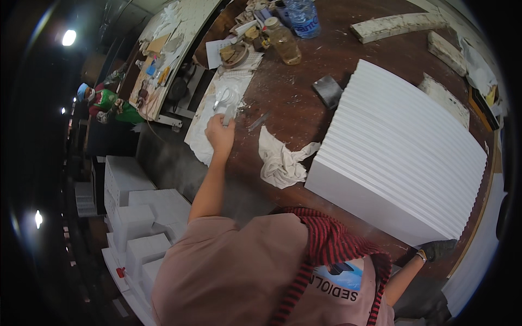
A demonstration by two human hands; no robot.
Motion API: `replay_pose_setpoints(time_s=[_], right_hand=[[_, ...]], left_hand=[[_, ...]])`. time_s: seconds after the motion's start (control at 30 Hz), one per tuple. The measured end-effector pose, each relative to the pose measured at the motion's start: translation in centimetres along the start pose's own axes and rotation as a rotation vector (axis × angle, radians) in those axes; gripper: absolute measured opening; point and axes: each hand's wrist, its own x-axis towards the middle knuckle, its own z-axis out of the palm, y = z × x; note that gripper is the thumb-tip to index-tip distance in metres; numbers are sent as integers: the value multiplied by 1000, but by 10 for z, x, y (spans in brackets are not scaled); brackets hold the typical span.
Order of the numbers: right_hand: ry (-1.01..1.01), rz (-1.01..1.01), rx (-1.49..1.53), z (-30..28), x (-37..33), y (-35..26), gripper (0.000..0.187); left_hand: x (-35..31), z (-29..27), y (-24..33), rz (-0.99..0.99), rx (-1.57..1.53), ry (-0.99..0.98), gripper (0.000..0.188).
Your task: The person smooths the surface of a white corrugated foam panel using a metal scraper and a cloth. They repeatedly scrape and wipe the panel, repositioning it on the table to access different areas.
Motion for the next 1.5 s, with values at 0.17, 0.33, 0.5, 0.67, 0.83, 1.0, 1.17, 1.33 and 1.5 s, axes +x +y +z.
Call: replay_pose_setpoints(time_s=[0.17,0.33,0.5,0.67,0.83,1.0,1.17,1.33,1.5], right_hand=[[-35,-91,-217,9,9,0,48],[-98,-128,-449,17,14,0,48],[-135,-125,-674,22,11,19,49],[-184,-49,-762,15,4,12,50],[-299,-9,-1011,0,-4,-48,54],[-141,260,-61,-19,-13,-66,52],[-138,-56,-156,-26,-30,-44,48],[-137,25,113,-35,-33,-56,39],[-401,226,150,-54,-14,-75,42]], left_hand=[[3,4,-86,-49,266,-69,31],[6,-8,-50,69,163,-94,55],[-77,-2,26,767,-174,-541,80],[-74,17,70,662,-453,-696,32],[-14,-46,154,527,-967,-698,22],[-100,-22,297,1328,-285,-802,68],[-206,0,414,1496,-132,-883,80],[-333,30,556,1623,-525,-772,69],[-372,59,617,1400,-976,-1134,45]])
